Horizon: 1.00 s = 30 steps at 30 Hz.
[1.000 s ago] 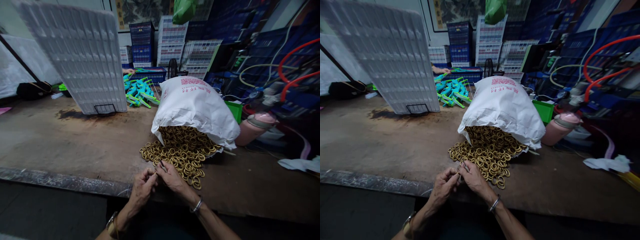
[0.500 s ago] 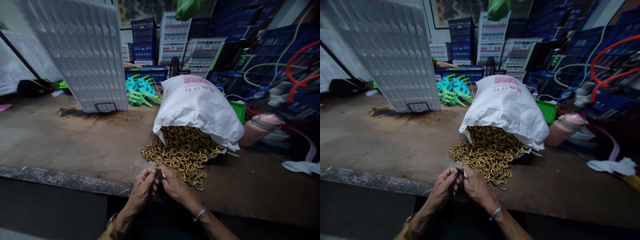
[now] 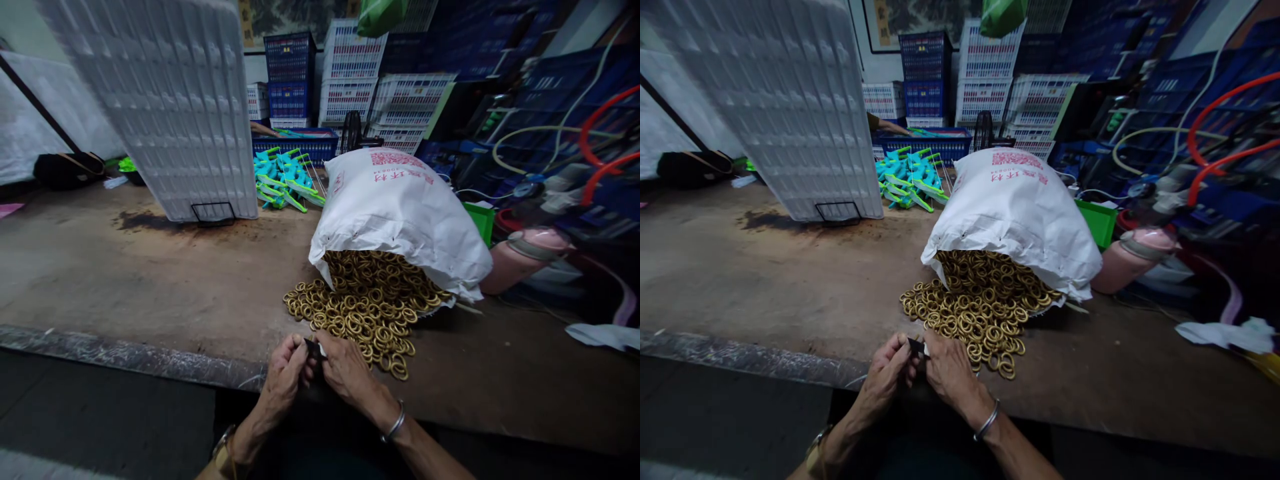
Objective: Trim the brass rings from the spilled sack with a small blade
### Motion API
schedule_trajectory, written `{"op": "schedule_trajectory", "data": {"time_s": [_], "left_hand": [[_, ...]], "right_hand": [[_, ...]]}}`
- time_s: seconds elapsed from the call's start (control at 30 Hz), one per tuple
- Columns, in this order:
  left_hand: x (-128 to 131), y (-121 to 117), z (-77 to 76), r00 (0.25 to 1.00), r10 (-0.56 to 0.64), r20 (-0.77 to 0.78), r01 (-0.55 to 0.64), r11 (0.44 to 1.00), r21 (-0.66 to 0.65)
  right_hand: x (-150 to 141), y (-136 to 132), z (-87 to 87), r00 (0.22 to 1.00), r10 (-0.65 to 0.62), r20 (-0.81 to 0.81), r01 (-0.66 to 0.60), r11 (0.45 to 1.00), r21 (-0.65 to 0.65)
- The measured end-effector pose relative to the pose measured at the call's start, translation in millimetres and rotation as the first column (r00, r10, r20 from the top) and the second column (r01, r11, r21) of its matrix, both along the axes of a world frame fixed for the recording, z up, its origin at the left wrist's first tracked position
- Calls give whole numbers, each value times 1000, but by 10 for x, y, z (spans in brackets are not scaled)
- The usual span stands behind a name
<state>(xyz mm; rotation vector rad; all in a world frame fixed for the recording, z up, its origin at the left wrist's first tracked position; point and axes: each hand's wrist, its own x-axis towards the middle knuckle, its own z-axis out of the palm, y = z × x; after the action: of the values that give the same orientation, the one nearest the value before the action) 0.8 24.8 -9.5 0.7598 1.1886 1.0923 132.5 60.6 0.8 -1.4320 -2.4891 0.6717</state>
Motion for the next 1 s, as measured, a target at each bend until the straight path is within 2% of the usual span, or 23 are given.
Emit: {"op": "schedule_trajectory", "data": {"time_s": [0.13, 0.27, 0.37, 0.47, 0.57, 0.7, 0.87, 1.0], "left_hand": [[-19, -31, -1, 1000, -3, -3, 3, 999, 41], [-53, -133, 57, 999, 25, 45, -25, 1000, 8], [-71, -250, 131, 996, -9, 89, 3, 998, 69], [-83, -294, 158, 977, -41, 211, 23, 996, 91], [-113, -232, 118, 933, 54, 357, -72, 997, 38], [-186, -147, 30, 882, 148, 447, -145, 989, -40], [-261, -149, -56, 818, 156, 553, -123, 988, -97], [-300, -124, -149, 752, 202, 627, -70, 971, -229]], "right_hand": [[-27, -8, 11, 998, 19, 55, -18, 1000, -5], [-75, 18, 7, 996, 11, 89, -17, 998, 67], [-100, 96, 29, 985, -53, 166, 36, 994, 104], [-127, 199, 54, 972, -106, 210, 74, 985, 158], [-183, 291, 44, 968, -124, 216, 76, 974, 215], [-294, 385, -10, 956, -143, 257, 75, 964, 255], [-394, 428, -27, 933, -148, 328, 77, 972, 220], [-406, 427, -11, 933, -149, 328, 87, 977, 194]]}}
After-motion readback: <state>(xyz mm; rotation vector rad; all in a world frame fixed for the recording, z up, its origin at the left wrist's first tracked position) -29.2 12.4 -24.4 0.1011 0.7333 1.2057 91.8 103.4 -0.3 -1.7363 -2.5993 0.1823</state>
